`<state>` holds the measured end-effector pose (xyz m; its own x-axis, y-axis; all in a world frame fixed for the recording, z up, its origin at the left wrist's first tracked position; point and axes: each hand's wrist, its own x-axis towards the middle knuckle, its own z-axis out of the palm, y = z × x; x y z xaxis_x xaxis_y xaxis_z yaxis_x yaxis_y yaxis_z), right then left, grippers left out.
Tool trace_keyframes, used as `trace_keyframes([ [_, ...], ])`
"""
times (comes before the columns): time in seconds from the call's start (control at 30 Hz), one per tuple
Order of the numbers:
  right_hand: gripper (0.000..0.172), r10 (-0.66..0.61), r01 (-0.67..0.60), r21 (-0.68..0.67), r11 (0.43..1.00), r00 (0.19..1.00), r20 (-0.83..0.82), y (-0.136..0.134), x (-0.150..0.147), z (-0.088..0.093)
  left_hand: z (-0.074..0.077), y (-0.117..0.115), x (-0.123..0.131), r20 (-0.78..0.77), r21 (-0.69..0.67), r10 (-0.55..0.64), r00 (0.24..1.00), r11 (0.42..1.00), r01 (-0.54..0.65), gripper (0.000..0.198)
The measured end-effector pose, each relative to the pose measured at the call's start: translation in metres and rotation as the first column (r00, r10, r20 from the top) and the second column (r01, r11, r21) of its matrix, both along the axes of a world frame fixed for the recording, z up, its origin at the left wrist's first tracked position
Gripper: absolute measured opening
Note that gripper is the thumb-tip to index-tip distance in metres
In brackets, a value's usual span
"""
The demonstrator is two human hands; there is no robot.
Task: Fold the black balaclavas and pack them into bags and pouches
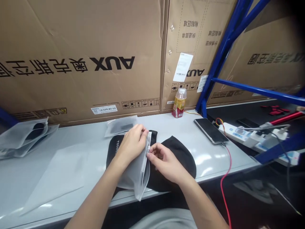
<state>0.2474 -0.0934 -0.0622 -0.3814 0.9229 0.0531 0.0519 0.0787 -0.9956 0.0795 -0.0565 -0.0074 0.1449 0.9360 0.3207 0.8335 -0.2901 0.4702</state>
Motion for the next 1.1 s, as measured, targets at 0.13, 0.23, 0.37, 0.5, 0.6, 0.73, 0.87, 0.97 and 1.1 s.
trace_keyframes([
  [0.13,0.016,0.024,-0.025,0.055,0.998,1.000,0.009,-0.004,0.003,0.001,0.001,-0.001,0.000,0.023,0.017,0.041,0.999,0.999,-0.041,0.022],
  [0.23,0.022,0.001,-0.006,0.086,0.996,0.998,0.060,-0.005,0.002,0.004,0.002,-0.003,0.002,0.031,0.027,0.059,0.998,0.998,-0.060,0.022],
  [0.37,0.014,-0.169,0.144,0.160,0.976,0.974,0.153,-0.006,-0.008,0.006,0.001,-0.004,0.004,0.035,0.044,0.067,0.997,0.997,-0.069,0.022],
  [0.5,0.009,-0.170,0.131,0.210,0.969,0.969,0.181,-0.004,-0.009,0.008,-0.003,-0.005,0.004,0.034,0.058,0.078,0.996,0.995,-0.079,0.023],
  [0.6,0.009,-0.088,0.053,0.198,0.979,0.981,0.170,0.002,0.000,0.010,-0.005,-0.005,0.005,0.030,0.066,0.082,0.996,0.994,-0.084,0.022],
  [0.73,0.031,-0.125,0.082,0.225,0.971,0.975,0.186,0.007,0.004,0.016,-0.006,-0.005,0.008,0.034,0.063,0.075,0.997,0.995,-0.077,0.022],
  [0.87,0.036,-0.150,0.099,0.244,0.965,0.968,0.200,0.007,-0.001,0.018,-0.006,-0.004,0.006,0.052,0.050,0.070,0.996,0.996,-0.072,0.023],
  [0.97,0.037,-0.126,0.085,0.220,0.972,0.976,0.179,0.009,-0.003,0.015,-0.005,-0.004,0.004,0.060,0.036,0.062,0.996,0.997,-0.064,0.022],
  [1.1,0.037,-0.060,0.038,0.177,0.984,0.991,0.119,0.013,-0.001,0.008,-0.004,-0.005,0.004,0.071,0.033,0.064,0.995,0.997,-0.067,0.024],
])
